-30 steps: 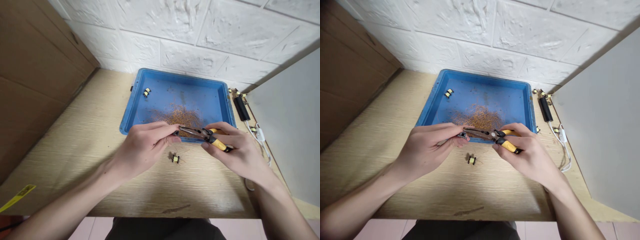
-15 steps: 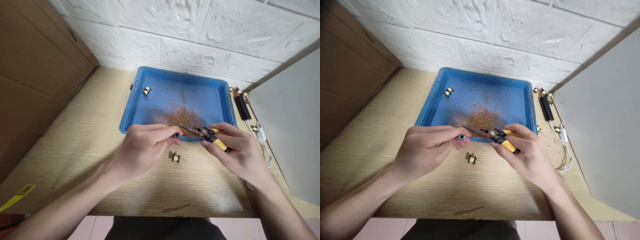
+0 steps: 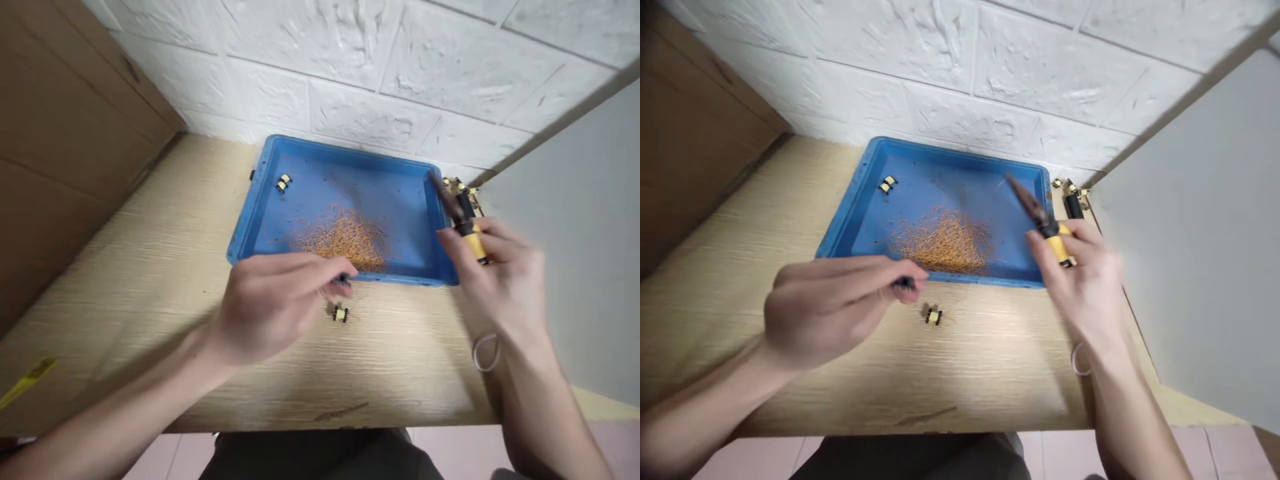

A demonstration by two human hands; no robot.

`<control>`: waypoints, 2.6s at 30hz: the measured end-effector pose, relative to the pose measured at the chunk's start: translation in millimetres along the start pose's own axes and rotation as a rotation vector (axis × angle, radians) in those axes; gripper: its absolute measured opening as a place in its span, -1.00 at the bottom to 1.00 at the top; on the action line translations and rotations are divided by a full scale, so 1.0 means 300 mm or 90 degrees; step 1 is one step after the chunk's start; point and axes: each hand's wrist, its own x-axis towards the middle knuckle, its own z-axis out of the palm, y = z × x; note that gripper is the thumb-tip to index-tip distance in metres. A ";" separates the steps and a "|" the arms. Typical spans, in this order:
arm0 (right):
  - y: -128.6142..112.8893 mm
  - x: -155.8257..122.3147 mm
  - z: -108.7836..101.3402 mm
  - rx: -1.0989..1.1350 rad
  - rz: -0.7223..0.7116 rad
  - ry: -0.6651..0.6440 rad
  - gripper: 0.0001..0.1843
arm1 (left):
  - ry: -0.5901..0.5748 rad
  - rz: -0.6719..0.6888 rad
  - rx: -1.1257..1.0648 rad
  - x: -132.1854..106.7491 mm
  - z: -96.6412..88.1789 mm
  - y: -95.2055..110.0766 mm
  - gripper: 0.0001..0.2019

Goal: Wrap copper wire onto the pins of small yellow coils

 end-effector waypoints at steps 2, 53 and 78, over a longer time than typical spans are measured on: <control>-0.012 -0.005 0.013 0.010 -0.066 -0.072 -0.74 | 0.075 -0.077 0.009 0.002 0.000 -0.021 -0.75; 0.042 -0.043 0.156 -0.181 -0.260 -0.008 -0.86 | -0.058 -0.157 0.251 0.152 0.045 -0.232 -0.78; -0.018 -0.074 0.124 -0.065 -0.248 -0.036 -0.63 | 0.126 -0.337 0.171 0.112 -0.005 -0.196 -0.42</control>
